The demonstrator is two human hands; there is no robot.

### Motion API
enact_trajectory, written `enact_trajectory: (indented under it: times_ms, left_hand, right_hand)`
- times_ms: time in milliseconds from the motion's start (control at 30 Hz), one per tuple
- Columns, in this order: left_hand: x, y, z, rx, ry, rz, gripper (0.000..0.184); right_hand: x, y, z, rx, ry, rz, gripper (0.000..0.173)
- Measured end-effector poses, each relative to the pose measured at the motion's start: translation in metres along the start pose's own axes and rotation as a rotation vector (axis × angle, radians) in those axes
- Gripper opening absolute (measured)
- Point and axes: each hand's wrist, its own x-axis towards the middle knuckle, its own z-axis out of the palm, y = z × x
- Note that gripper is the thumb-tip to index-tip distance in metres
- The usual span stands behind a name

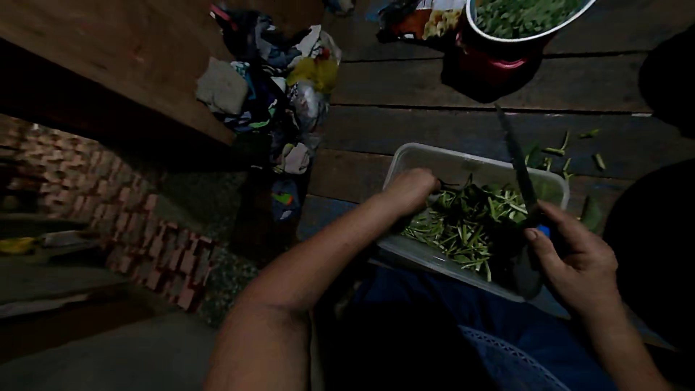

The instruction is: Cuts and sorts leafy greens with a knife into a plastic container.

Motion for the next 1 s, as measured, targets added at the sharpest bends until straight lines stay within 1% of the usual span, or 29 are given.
enact_trajectory:
  times_ms: [33,100,167,300,467,533,633,700,767,867,933,1000]
  left_hand:
    - [0.01,0.0,0.01,0.1,-0.094,0.017,0.021]
    - [0.024,0.002,0.024,0.215,-0.16,0.028,0.021]
    - [0.032,0.004,0.029,0.254,-0.154,0.001,0.02]
    - [0.036,0.004,0.03,0.227,-0.083,-0.132,0.025]
    - [0.036,0.01,0.037,0.276,-0.13,-0.1,0.024]
    - [0.038,0.012,0.041,0.274,-0.138,-0.115,0.027]
    - [0.044,0.016,0.044,0.202,-0.119,-0.184,0.03]
    - [0.045,0.021,0.046,0.086,-0.081,-0.255,0.032]
    - [0.046,0.024,0.047,0.004,-0.051,-0.319,0.031]
    - [0.048,0.024,0.049,-0.067,-0.051,-0.402,0.029]
    - [0.047,0.024,0.047,-0.095,-0.044,-0.421,0.029]
    - [0.046,0.023,0.049,-0.074,-0.031,-0.393,0.034]
  right_hand:
    - [0.0,0.0,0.0,0.0,-0.002,0.008,0.043]
    - [-0.001,0.001,-0.001,0.0,-0.005,0.025,0.043]
    - [-0.002,0.0,-0.001,-0.006,0.002,0.051,0.045]
    - [-0.004,0.001,-0.001,0.014,0.019,0.07,0.043]
    - [-0.002,0.0,-0.001,0.023,0.016,0.067,0.04]
    - [-0.002,0.0,-0.002,0.029,0.01,0.06,0.039]
    - [-0.003,0.002,-0.001,0.033,0.016,0.055,0.038]
    - [-0.004,0.001,-0.001,0.033,0.019,0.058,0.039]
    - [-0.004,0.001,0.0,0.031,0.023,0.052,0.04]
    - [-0.006,0.0,0.0,0.023,0.027,0.06,0.039]
    - [-0.005,0.0,0.0,0.019,0.025,0.064,0.039]
    - [-0.004,0.002,0.001,0.024,0.029,0.059,0.039]
